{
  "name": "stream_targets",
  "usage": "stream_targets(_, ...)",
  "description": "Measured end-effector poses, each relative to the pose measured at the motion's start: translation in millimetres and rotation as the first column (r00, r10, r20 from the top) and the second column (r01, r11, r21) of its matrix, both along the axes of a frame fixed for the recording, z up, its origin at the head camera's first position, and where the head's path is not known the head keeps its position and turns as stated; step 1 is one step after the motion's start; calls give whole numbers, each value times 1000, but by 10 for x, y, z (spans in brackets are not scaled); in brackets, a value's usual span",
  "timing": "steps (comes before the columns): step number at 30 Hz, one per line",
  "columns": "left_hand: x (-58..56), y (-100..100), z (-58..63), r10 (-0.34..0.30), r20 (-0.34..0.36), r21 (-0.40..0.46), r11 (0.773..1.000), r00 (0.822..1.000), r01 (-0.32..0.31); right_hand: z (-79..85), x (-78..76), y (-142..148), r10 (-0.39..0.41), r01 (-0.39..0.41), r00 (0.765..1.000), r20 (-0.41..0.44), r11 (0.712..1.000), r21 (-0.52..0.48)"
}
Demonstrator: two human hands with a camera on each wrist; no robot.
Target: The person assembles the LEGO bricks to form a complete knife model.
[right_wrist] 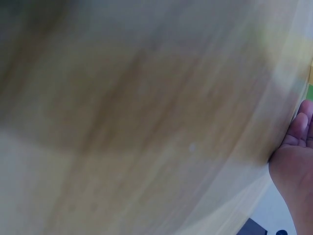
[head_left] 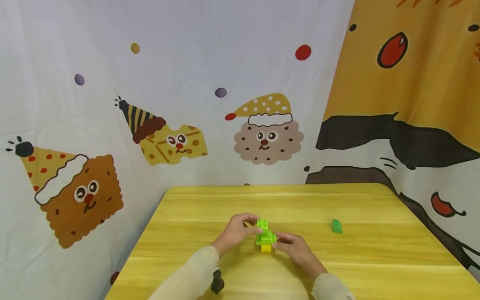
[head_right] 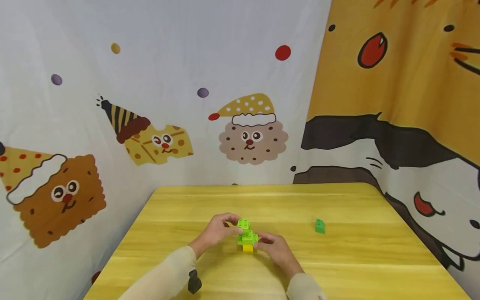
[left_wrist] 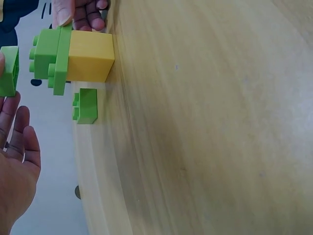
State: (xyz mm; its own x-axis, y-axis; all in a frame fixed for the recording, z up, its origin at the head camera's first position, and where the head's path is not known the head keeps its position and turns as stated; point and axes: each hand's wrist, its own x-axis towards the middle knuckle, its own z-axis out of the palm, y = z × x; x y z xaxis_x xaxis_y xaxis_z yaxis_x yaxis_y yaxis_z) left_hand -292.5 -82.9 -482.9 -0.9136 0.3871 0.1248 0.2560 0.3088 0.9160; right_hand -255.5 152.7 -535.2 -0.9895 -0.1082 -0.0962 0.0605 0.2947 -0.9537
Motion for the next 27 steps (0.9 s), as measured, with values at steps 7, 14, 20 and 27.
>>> stream_targets(7,14,17,-29,-16,-18,-9,1000,1000,16,-17,-20,-5,-12,12,1000,-9,1000,6)
stream_targets(14,27,43,-54,-20,-8,-14,1000,1000,19,11,-10,-17,-20,20,1000,-4,1000,-2)
stream_targets(20,22,49,-87,-24,1,-22,999,1000,24,32,-6,-23,-32,32,999,5,999,8)
stream_targets(27,18,60,-103,-32,7,-31,999,999,32,40,-2,-7,-25,25,1000,16,1000,3)
